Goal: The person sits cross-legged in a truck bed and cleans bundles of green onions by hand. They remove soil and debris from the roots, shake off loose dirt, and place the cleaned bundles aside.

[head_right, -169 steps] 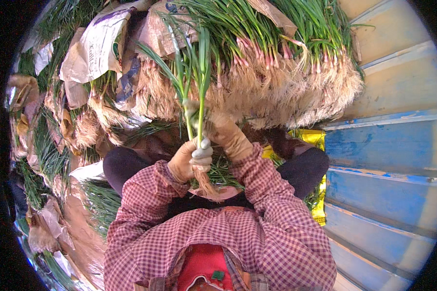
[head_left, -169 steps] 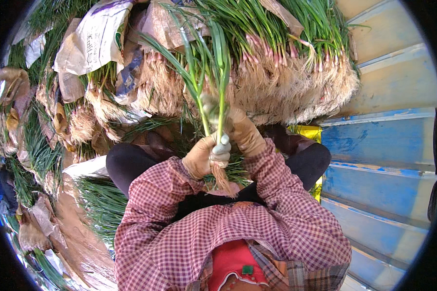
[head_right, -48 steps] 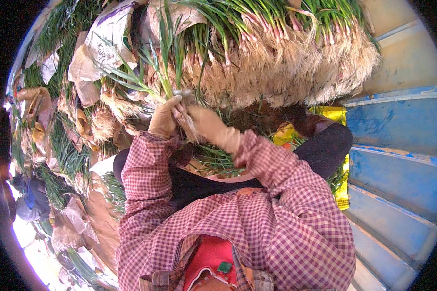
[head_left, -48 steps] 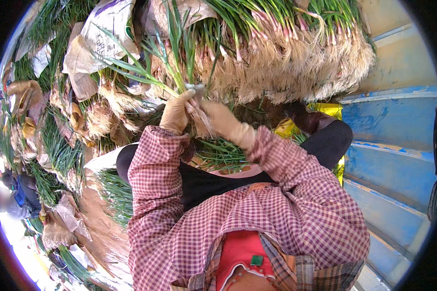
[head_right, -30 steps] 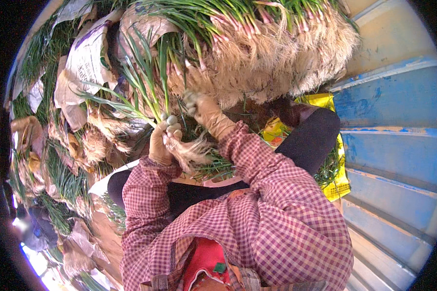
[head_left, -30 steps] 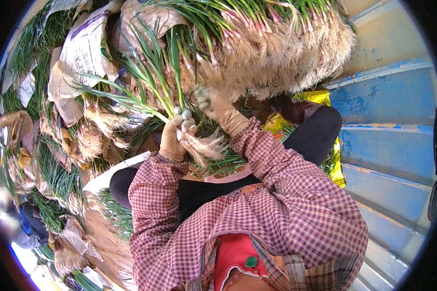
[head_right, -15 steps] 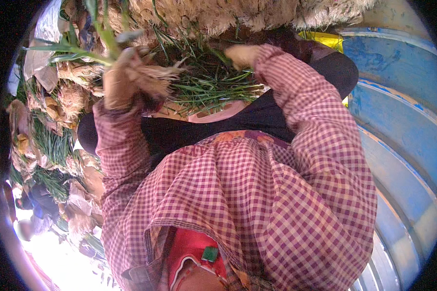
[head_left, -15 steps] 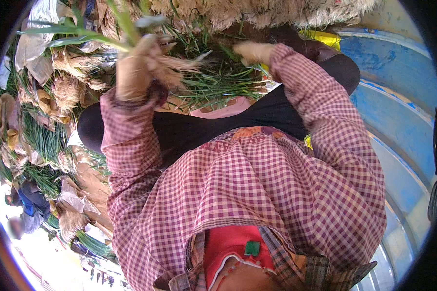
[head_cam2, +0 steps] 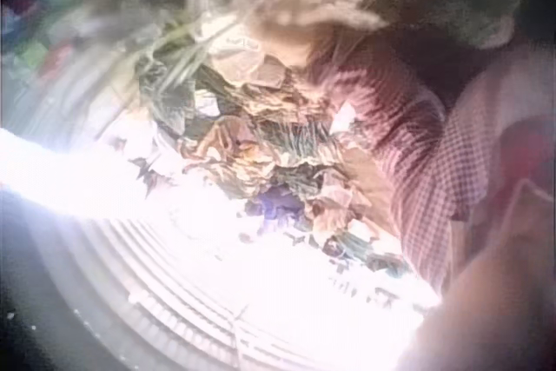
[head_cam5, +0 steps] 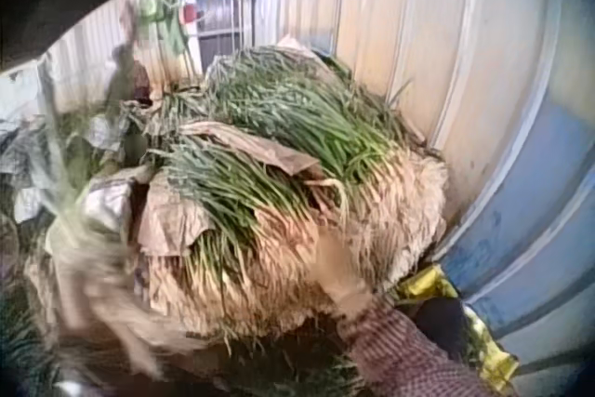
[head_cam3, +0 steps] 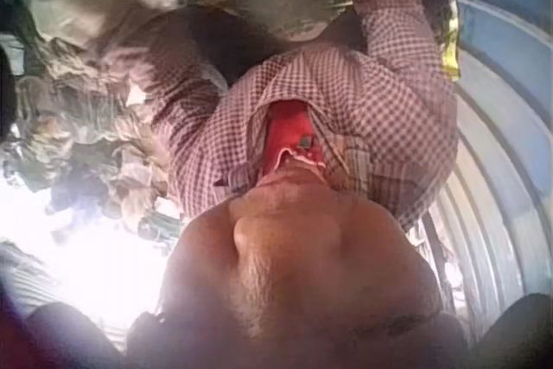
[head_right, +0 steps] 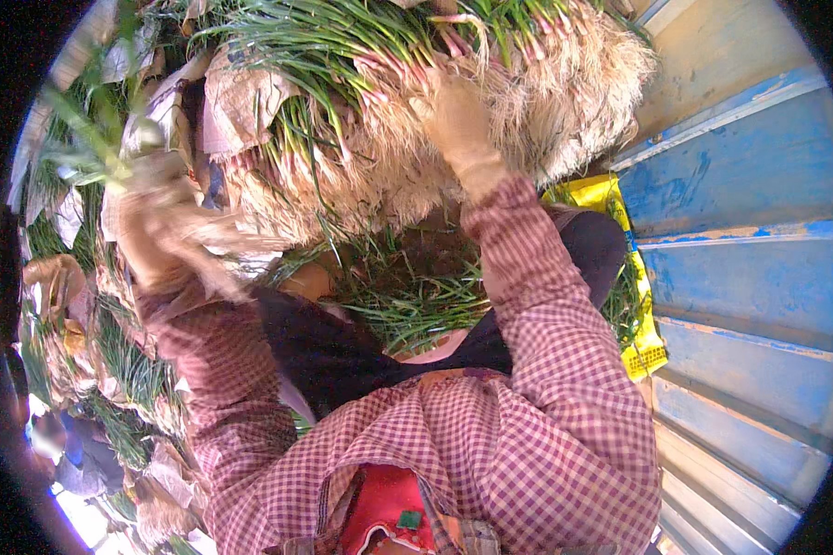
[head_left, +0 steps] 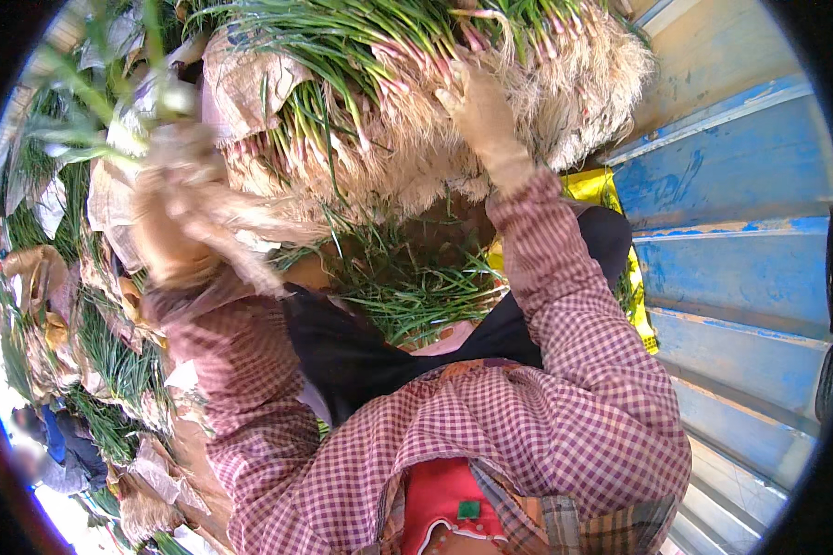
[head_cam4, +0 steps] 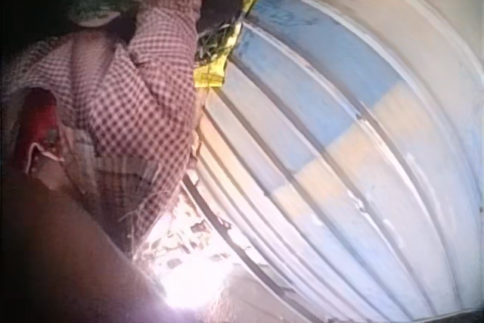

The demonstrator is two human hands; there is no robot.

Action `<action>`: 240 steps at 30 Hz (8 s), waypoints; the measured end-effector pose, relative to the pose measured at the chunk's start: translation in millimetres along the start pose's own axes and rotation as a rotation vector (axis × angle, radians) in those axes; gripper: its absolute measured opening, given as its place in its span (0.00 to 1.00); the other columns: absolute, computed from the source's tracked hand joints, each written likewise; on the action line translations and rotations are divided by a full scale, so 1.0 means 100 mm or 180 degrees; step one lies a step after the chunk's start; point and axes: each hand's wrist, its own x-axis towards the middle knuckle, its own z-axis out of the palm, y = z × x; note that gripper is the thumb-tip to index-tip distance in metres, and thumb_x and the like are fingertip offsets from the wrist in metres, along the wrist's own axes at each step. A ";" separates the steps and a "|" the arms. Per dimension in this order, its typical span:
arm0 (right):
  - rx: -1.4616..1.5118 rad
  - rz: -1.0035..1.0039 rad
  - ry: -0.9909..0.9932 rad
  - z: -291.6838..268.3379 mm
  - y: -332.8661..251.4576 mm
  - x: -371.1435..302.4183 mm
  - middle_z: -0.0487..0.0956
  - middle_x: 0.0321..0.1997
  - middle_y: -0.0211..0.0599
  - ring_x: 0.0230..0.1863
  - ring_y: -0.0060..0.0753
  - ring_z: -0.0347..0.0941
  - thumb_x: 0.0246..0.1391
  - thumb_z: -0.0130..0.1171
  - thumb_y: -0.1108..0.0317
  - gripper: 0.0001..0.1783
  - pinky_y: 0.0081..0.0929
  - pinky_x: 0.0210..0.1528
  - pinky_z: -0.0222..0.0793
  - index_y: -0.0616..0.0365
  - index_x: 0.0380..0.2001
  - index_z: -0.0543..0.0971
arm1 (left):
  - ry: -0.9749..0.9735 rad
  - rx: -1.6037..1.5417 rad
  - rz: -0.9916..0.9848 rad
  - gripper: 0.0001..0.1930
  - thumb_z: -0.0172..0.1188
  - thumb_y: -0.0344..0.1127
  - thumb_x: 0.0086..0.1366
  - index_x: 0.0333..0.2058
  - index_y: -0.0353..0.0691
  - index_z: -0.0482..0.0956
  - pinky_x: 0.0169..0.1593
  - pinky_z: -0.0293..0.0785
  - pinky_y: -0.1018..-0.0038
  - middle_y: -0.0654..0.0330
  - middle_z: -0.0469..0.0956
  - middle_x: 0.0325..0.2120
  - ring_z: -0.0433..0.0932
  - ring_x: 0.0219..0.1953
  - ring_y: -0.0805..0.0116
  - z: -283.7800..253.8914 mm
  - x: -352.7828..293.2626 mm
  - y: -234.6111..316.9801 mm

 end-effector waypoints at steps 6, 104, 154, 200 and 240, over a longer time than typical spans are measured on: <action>0.0407 0.0352 -0.1015 0.05 -0.17 0.24 0.74 0.27 0.38 0.28 0.30 0.71 0.51 0.54 0.59 0.12 0.30 0.29 0.66 0.57 0.32 0.69 | -0.0084 -0.1563 -0.1264 0.12 0.54 0.31 0.60 0.42 0.36 0.67 0.30 0.71 0.78 0.65 0.69 0.24 0.68 0.24 0.75 -0.29 0.16 -1.23; -0.0398 -0.0124 -0.0393 0.10 -0.28 0.11 0.73 0.21 0.35 0.21 0.34 0.70 0.53 0.46 0.43 0.24 0.32 0.25 0.67 0.52 0.37 0.74 | 0.0362 -0.1287 -0.1153 0.15 0.52 0.36 0.61 0.46 0.38 0.69 0.26 0.70 0.81 0.67 0.71 0.26 0.67 0.22 0.77 -0.32 -0.28 -1.68; 0.2403 0.0650 -0.1116 -0.31 -0.28 -0.04 0.71 0.27 0.27 0.17 0.17 0.64 0.54 0.51 0.51 0.19 0.16 0.19 0.65 0.56 0.38 0.73 | 0.0731 -0.1233 -0.0603 0.15 0.52 0.28 0.57 0.45 0.40 0.69 0.33 0.69 0.74 0.63 0.73 0.32 0.68 0.27 0.74 -0.27 -0.18 -1.52; 0.2026 0.0269 -0.1207 0.47 -0.54 -0.68 0.73 0.24 0.41 0.27 0.31 0.68 0.54 0.51 0.63 0.13 0.27 0.31 0.65 0.64 0.29 0.75 | 0.0881 0.0014 -0.1659 0.07 0.54 0.27 0.56 0.33 0.31 0.72 0.17 0.64 0.85 0.59 0.73 0.17 0.69 0.13 0.76 -0.23 -0.31 -2.03; 0.6283 0.2741 -0.0603 0.65 -0.68 -0.48 0.67 0.18 0.23 0.20 0.17 0.63 0.56 0.51 0.60 0.13 0.13 0.24 0.62 0.59 0.35 0.74 | -0.0049 -0.1482 -0.0885 0.16 0.54 0.27 0.53 0.43 0.36 0.68 0.39 0.70 0.76 0.62 0.71 0.33 0.68 0.29 0.76 -0.27 -0.29 -1.93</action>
